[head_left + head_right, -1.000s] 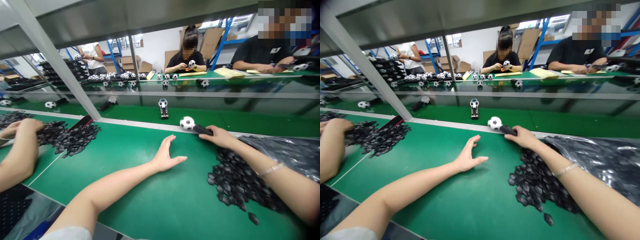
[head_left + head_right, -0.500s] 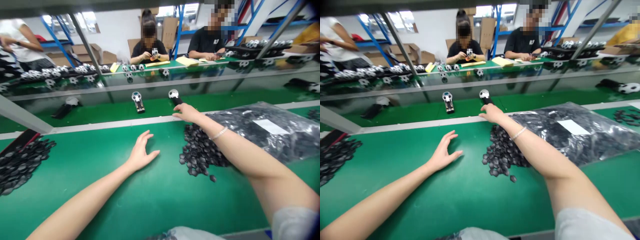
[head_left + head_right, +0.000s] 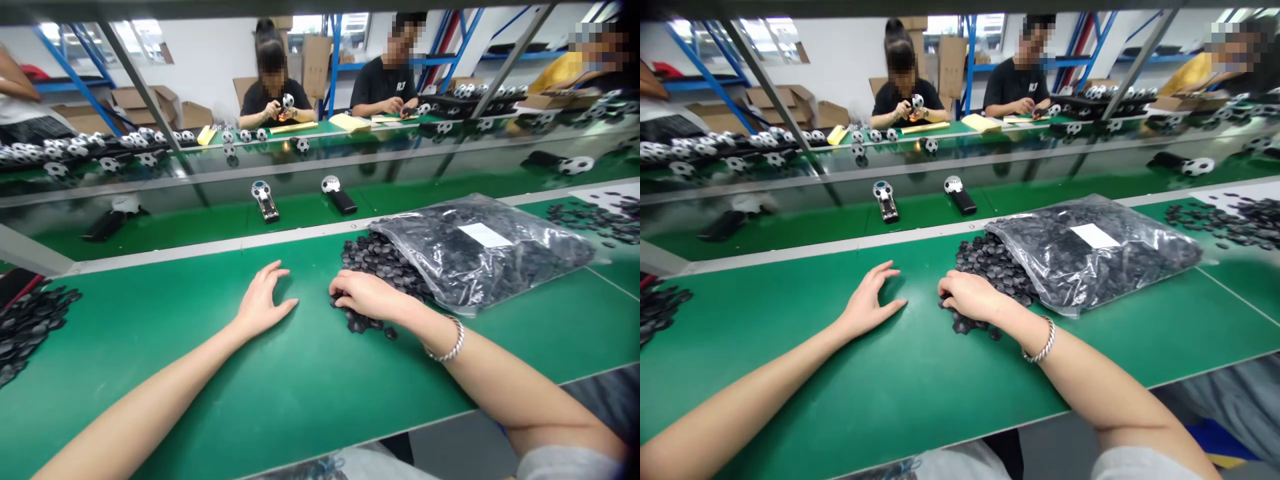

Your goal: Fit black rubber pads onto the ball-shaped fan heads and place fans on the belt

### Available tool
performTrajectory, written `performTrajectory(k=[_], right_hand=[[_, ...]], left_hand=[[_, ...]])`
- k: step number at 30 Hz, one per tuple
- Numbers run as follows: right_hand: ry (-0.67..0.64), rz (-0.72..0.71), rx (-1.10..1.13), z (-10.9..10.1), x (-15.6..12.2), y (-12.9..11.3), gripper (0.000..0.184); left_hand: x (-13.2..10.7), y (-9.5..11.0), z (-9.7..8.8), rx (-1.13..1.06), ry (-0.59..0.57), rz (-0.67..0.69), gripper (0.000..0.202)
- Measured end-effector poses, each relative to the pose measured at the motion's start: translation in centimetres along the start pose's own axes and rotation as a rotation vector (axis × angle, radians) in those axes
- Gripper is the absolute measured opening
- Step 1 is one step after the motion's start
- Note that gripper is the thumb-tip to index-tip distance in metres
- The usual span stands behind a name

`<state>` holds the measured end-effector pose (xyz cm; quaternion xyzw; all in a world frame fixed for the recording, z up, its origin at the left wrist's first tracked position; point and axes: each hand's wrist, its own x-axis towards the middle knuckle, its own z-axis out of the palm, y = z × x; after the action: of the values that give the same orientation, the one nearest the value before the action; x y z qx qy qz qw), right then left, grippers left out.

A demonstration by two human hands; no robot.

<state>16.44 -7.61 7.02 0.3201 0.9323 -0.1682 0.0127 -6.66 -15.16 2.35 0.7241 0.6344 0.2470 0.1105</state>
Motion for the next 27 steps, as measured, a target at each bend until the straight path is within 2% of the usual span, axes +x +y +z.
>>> performTrajectory(k=[6,9,11,12,13,16,21,24,27], right_hand=[[0.015,-0.027,-0.054,-1.3,-0.6,-0.4,0.036],[0.093,0.020,-0.064,-2.5,1.4,1.7,0.040],[0.216,0.195,-0.076,-3.8,4.1,4.4,0.041],[0.273,0.366,-0.085,-4.6,5.6,6.0,0.043],[0.309,0.474,-0.097,-5.2,7.2,7.6,0.046],[0.359,0.676,-0.102,-6.4,11.1,11.8,0.058],[0.369,0.779,-0.037,-6.3,13.9,15.1,0.044],[0.332,0.763,0.033,-6.8,13.9,16.2,0.033],[0.278,0.748,0.082,-7.8,13.2,16.7,0.031]], left_hand=[[0.1,-0.1,0.1,-0.010,0.001,0.002,0.049],[0.2,0.1,0.0,-0.013,-0.010,-0.005,0.047],[0.2,0.1,0.0,-0.016,-0.020,-0.009,0.046],[0.2,0.1,0.1,-0.020,-0.021,-0.010,0.046],[0.2,0.1,0.1,-0.025,-0.018,-0.011,0.046],[0.1,0.1,0.2,-0.047,0.000,-0.021,0.045],[0.0,0.2,0.1,-0.087,0.007,-0.048,0.041],[0.1,0.4,0.1,-0.092,0.004,-0.054,0.037],[0.2,0.5,0.0,-0.083,-0.007,-0.054,0.033]])
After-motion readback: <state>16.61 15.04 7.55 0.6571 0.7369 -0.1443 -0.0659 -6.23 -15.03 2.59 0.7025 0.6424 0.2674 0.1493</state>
